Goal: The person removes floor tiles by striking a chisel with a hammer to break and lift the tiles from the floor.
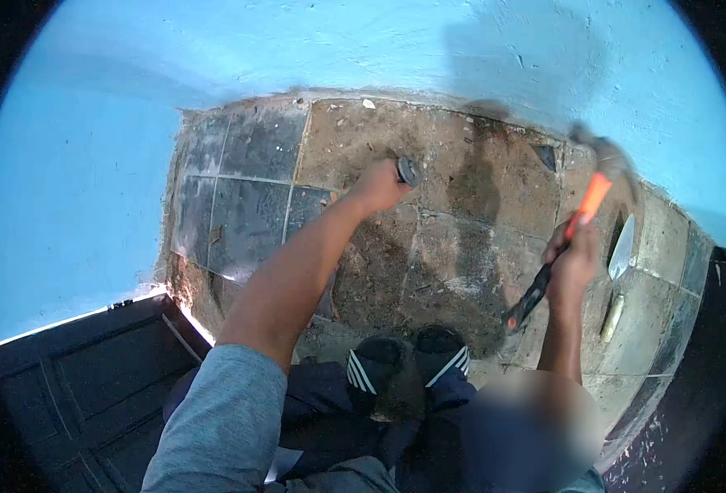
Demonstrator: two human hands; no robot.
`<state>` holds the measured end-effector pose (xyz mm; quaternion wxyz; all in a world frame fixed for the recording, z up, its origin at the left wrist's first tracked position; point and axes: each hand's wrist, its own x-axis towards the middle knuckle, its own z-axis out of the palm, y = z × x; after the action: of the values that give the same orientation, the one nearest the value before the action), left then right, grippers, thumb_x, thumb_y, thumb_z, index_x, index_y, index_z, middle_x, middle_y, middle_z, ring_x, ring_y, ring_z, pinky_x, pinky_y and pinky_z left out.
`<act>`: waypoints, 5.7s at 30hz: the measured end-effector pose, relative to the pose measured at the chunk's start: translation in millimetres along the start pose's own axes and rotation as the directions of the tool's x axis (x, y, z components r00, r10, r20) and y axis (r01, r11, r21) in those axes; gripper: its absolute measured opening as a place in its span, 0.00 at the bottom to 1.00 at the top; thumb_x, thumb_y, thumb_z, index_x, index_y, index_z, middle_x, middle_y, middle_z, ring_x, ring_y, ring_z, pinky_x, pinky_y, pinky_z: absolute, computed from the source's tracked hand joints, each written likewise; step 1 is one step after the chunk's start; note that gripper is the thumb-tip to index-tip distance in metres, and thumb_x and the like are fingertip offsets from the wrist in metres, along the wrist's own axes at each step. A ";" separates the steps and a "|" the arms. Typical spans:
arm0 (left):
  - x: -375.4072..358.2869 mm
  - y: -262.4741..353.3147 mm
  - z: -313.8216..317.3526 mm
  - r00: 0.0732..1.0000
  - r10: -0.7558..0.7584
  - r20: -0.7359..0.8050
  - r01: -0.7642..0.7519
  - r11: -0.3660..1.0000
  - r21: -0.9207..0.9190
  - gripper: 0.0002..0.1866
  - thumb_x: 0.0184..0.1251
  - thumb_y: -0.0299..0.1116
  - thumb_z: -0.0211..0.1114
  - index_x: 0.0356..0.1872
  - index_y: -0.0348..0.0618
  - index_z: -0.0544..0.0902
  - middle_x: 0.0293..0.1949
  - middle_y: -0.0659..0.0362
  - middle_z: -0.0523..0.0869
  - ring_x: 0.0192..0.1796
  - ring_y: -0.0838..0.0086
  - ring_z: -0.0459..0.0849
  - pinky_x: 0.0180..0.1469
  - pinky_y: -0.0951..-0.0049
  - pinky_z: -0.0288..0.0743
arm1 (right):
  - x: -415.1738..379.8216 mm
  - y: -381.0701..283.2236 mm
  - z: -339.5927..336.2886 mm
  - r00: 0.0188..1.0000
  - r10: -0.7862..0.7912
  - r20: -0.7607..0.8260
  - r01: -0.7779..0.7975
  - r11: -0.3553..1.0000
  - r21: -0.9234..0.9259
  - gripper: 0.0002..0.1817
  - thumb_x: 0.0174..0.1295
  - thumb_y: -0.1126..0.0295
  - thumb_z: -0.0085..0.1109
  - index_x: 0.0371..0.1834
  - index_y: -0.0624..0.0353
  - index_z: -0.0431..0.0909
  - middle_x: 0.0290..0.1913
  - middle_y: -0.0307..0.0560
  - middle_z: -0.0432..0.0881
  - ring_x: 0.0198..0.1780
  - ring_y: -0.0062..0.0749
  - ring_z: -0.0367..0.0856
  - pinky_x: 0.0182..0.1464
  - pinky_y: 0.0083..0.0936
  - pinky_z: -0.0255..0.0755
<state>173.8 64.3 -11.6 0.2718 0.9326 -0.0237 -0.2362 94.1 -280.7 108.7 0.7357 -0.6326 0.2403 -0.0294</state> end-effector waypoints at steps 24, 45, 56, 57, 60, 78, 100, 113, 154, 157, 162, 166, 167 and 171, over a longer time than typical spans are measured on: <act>-77.9 65.9 23.2 0.999 -0.003 0.038 0.001 0.998 0.060 0.19 0.49 0.44 0.74 0.33 0.37 0.88 0.36 0.38 0.87 0.43 0.43 0.87 0.50 0.47 0.80 | -40.7 116.9 0.3 0.859 0.482 0.172 -0.397 0.839 -0.372 0.22 0.80 0.50 0.46 0.40 0.59 0.75 0.26 0.37 0.71 0.26 0.24 0.71 0.28 0.26 0.67; -59.2 48.8 17.3 0.994 -0.046 -0.102 0.047 0.999 0.008 0.17 0.50 0.42 0.72 0.31 0.35 0.88 0.34 0.40 0.88 0.42 0.44 0.88 0.48 0.49 0.82 | -38.5 86.2 -10.2 0.918 0.377 0.120 -0.337 0.904 -0.261 0.17 0.79 0.52 0.49 0.37 0.52 0.73 0.22 0.32 0.67 0.18 0.18 0.63 0.20 0.21 0.59; -57.3 50.6 12.8 0.996 -0.045 -0.077 0.051 0.996 0.069 0.14 0.48 0.36 0.72 0.31 0.34 0.88 0.35 0.39 0.88 0.44 0.45 0.88 0.52 0.51 0.81 | -26.5 26.1 -34.7 0.966 -0.094 -0.242 0.113 0.991 0.065 0.14 0.79 0.55 0.47 0.46 0.54 0.72 0.26 0.34 0.69 0.23 0.21 0.68 0.22 0.21 0.64; -54.6 47.4 13.7 0.995 -0.048 -0.083 0.054 0.996 0.071 0.14 0.48 0.36 0.73 0.31 0.34 0.88 0.35 0.39 0.88 0.44 0.45 0.88 0.51 0.51 0.81 | -42.5 59.0 -28.0 0.993 -0.058 -0.101 0.040 0.985 -0.169 0.14 0.79 0.55 0.46 0.46 0.54 0.73 0.28 0.35 0.71 0.25 0.24 0.71 0.25 0.23 0.66; -49.2 47.6 19.6 0.994 -0.041 -0.096 0.050 0.995 0.084 0.14 0.48 0.36 0.73 0.30 0.34 0.88 0.35 0.39 0.88 0.43 0.46 0.88 0.51 0.51 0.81 | -86.1 134.6 27.9 0.971 0.129 0.202 -0.017 0.878 -0.478 0.13 0.79 0.59 0.48 0.43 0.57 0.73 0.25 0.34 0.69 0.22 0.21 0.67 0.24 0.23 0.63; -100.1 54.1 36.8 0.991 -0.015 0.132 -0.005 0.988 0.156 0.15 0.49 0.39 0.72 0.36 0.42 0.89 0.37 0.42 0.88 0.45 0.47 0.88 0.51 0.49 0.82 | -59.7 133.7 -18.3 0.910 0.383 0.157 -0.308 0.880 -0.361 0.15 0.81 0.57 0.46 0.35 0.52 0.69 0.22 0.31 0.66 0.18 0.18 0.62 0.20 0.22 0.60; -85.6 37.6 21.8 0.999 0.024 0.029 -0.026 0.998 0.061 0.14 0.44 0.38 0.71 0.30 0.39 0.88 0.32 0.41 0.87 0.40 0.45 0.87 0.47 0.49 0.81 | -81.2 87.1 -16.3 0.994 -0.106 -0.026 0.102 0.988 -0.114 0.16 0.79 0.53 0.46 0.46 0.55 0.71 0.25 0.37 0.70 0.22 0.23 0.70 0.24 0.21 0.67; -106.6 52.5 35.3 0.998 -0.062 0.022 0.057 0.984 0.169 0.15 0.47 0.43 0.75 0.30 0.43 0.89 0.34 0.45 0.89 0.40 0.47 0.88 0.48 0.49 0.82 | -92.7 130.2 -1.3 0.892 0.334 0.303 -0.218 0.907 -0.359 0.15 0.81 0.55 0.45 0.39 0.53 0.67 0.23 0.32 0.66 0.19 0.18 0.63 0.18 0.22 0.60; -108.4 40.4 52.0 0.978 -0.141 -0.154 0.143 0.990 0.001 0.17 0.51 0.46 0.73 0.29 0.40 0.88 0.31 0.43 0.88 0.39 0.46 0.88 0.46 0.49 0.82 | -81.1 100.2 12.8 0.824 0.496 0.274 -0.340 0.819 -0.462 0.19 0.80 0.54 0.47 0.41 0.61 0.74 0.25 0.35 0.71 0.27 0.21 0.69 0.30 0.25 0.65; -116.3 37.1 67.6 0.987 -0.098 -0.128 0.099 0.995 0.003 0.16 0.51 0.45 0.73 0.29 0.41 0.88 0.31 0.43 0.88 0.40 0.47 0.89 0.47 0.49 0.83 | -76.7 104.5 4.5 0.845 0.460 0.274 -0.320 0.845 -0.429 0.17 0.81 0.55 0.46 0.38 0.55 0.70 0.23 0.32 0.67 0.22 0.18 0.65 0.24 0.21 0.61; -122.8 52.4 38.1 0.974 -0.180 -0.137 0.176 0.983 -0.045 0.15 0.53 0.42 0.71 0.29 0.39 0.88 0.32 0.42 0.88 0.41 0.46 0.88 0.49 0.49 0.82 | -76.8 94.8 4.7 0.829 0.494 0.261 -0.370 0.836 -0.407 0.15 0.81 0.56 0.45 0.38 0.53 0.69 0.22 0.32 0.65 0.19 0.17 0.62 0.20 0.20 0.60; -105.3 36.4 38.8 0.962 -0.264 -0.074 0.257 0.962 -0.090 0.18 0.52 0.42 0.71 0.34 0.35 0.88 0.36 0.40 0.88 0.43 0.44 0.88 0.49 0.48 0.81 | -73.9 84.9 5.8 0.840 0.471 0.269 -0.344 0.846 -0.407 0.16 0.81 0.56 0.46 0.40 0.55 0.71 0.22 0.32 0.66 0.18 0.18 0.64 0.19 0.20 0.61; -99.4 30.1 43.2 0.970 -0.235 -0.061 0.228 0.969 -0.099 0.19 0.51 0.42 0.71 0.36 0.34 0.88 0.38 0.40 0.88 0.43 0.44 0.88 0.49 0.47 0.81 | -68.4 86.1 2.7 0.854 0.445 0.270 -0.318 0.856 -0.407 0.16 0.81 0.55 0.46 0.40 0.56 0.72 0.22 0.33 0.67 0.18 0.18 0.65 0.19 0.21 0.61; -87.2 27.4 36.5 0.977 -0.206 0.059 0.208 0.978 -0.013 0.21 0.53 0.44 0.70 0.37 0.34 0.88 0.37 0.39 0.88 0.44 0.44 0.88 0.49 0.49 0.81 | -47.3 41.0 7.2 0.898 0.375 0.229 -0.287 0.895 -0.340 0.17 0.80 0.55 0.48 0.43 0.58 0.74 0.23 0.34 0.70 0.19 0.18 0.68 0.21 0.20 0.63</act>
<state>82.2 37.9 12.9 0.2537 0.9203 0.0680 -0.2899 44.5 -249.6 85.5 0.6529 -0.6827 0.2370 0.2269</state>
